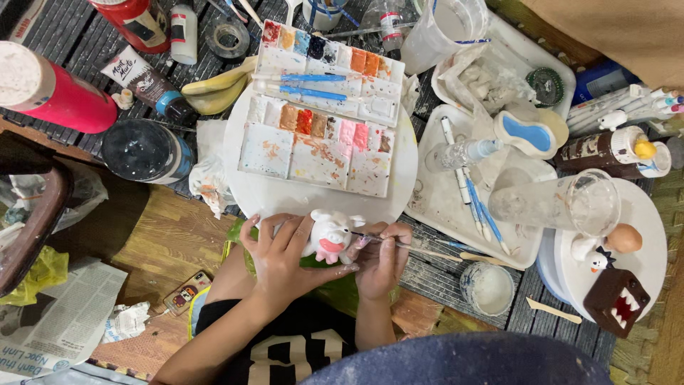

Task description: The person paints a small white figurine using a fine brush and a palette of mixed paints. They rotate the figurine to apply paint to different areas, occasionally dipping the brush into the palette to reload color.

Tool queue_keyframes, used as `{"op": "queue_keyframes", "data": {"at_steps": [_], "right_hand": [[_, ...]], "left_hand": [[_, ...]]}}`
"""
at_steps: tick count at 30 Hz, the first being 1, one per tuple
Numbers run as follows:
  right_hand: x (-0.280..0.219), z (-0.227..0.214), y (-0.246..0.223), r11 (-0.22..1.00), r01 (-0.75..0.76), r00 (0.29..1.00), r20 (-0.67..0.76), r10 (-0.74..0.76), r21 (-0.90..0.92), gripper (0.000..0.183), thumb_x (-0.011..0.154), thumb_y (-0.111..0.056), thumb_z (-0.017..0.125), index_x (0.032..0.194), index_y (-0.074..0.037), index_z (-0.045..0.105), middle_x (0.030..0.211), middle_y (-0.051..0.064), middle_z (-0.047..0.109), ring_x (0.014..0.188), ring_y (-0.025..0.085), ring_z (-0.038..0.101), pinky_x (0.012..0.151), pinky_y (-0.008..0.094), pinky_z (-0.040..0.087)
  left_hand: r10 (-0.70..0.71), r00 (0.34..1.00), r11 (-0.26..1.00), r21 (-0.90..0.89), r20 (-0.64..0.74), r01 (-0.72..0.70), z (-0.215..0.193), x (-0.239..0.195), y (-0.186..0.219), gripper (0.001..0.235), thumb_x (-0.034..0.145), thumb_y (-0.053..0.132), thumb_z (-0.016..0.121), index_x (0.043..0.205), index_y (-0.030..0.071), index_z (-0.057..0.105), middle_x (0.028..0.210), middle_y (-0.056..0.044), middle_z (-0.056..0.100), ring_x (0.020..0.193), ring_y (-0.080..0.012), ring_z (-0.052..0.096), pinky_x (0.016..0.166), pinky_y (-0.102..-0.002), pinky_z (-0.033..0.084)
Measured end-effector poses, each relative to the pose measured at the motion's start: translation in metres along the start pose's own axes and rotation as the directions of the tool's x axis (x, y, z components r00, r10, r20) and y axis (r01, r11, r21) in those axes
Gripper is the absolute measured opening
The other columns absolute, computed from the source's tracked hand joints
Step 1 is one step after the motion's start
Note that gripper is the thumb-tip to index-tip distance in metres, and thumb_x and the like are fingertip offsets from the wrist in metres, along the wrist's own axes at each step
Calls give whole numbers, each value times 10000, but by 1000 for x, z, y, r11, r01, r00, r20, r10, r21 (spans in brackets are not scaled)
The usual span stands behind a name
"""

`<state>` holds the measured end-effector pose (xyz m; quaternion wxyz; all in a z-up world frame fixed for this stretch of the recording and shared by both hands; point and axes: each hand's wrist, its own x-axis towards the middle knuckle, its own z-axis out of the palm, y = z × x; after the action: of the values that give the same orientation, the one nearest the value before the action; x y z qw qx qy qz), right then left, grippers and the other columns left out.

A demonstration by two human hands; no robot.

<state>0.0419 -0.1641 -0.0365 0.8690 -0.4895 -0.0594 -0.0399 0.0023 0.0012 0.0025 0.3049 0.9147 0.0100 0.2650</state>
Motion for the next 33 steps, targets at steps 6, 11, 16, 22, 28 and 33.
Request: {"op": "queue_keyframes", "data": {"at_steps": [6, 11, 16, 22, 28, 33], "right_hand": [[4, -11, -6, 969, -84, 994, -55, 99, 232, 140, 1137, -220, 438, 1125, -80, 439, 885, 89, 610, 641, 152, 561, 546, 270, 487], [21, -17, -6, 952, 14, 999, 30, -24, 304, 158, 1194, -214, 438, 1229, -78, 511, 939, 94, 673, 611, 125, 551, 481, 236, 434], [25, -15, -8, 968, -39, 988, -138, 75, 246, 211, 1128, -238, 456, 1263, -90, 521, 923, 71, 656, 590, 112, 541, 523, 240, 416], [46, -7, -14, 1000, -15, 999, -28, 15, 16, 109, 1126, -159, 521, 1199, -80, 510, 954, 83, 615, 677, 134, 557, 581, 283, 446], [89, 14, -38, 943, -6, 996, 87, 37, -332, 146, 1121, -169, 473, 1195, -54, 524, 911, 72, 642, 702, 120, 625, 626, 253, 478], [123, 44, -39, 774, 121, 979, 203, 10, -622, 102, 1055, -100, 581, 1128, -52, 527, 883, 50, 642, 680, 89, 624, 573, 238, 466]], "left_hand": [[-2, 1000, 1000, 0, -22, 2, -4, 5, 0, 937, 559, 704, 899, 1129, -13, 701, 994, -100, 677, 1029, -300, 579, 1043, -564, 259], [-49, 998, 995, -82, 24, 51, -15, 14, -2, 979, 489, 672, 909, 1151, -19, 700, 1032, -115, 705, 1054, -308, 604, 1039, -520, 288], [-43, 999, 964, -260, 21, 47, -23, 20, -14, 985, 468, 590, 943, 1174, -42, 674, 1074, -160, 706, 1012, -336, 676, 1085, -509, 356], [-6, 982, 927, -370, -189, -66, -16, 34, -32, 961, 485, 423, 1010, 1216, -76, 635, 1142, -205, 690, 1059, -388, 687, 1038, -489, 504], [-75, 961, 938, -345, -266, -22, -1, 24, -39, 916, 518, 366, 1026, 1207, -86, 625, 1176, -245, 659, 1098, -394, 686, 926, -417, 581], [-14, 960, 976, -215, -279, -48, 13, 22, -46, 919, 511, 364, 1022, 1196, -89, 610, 1123, -244, 649, 1081, -439, 641, 951, -476, 551]]}}
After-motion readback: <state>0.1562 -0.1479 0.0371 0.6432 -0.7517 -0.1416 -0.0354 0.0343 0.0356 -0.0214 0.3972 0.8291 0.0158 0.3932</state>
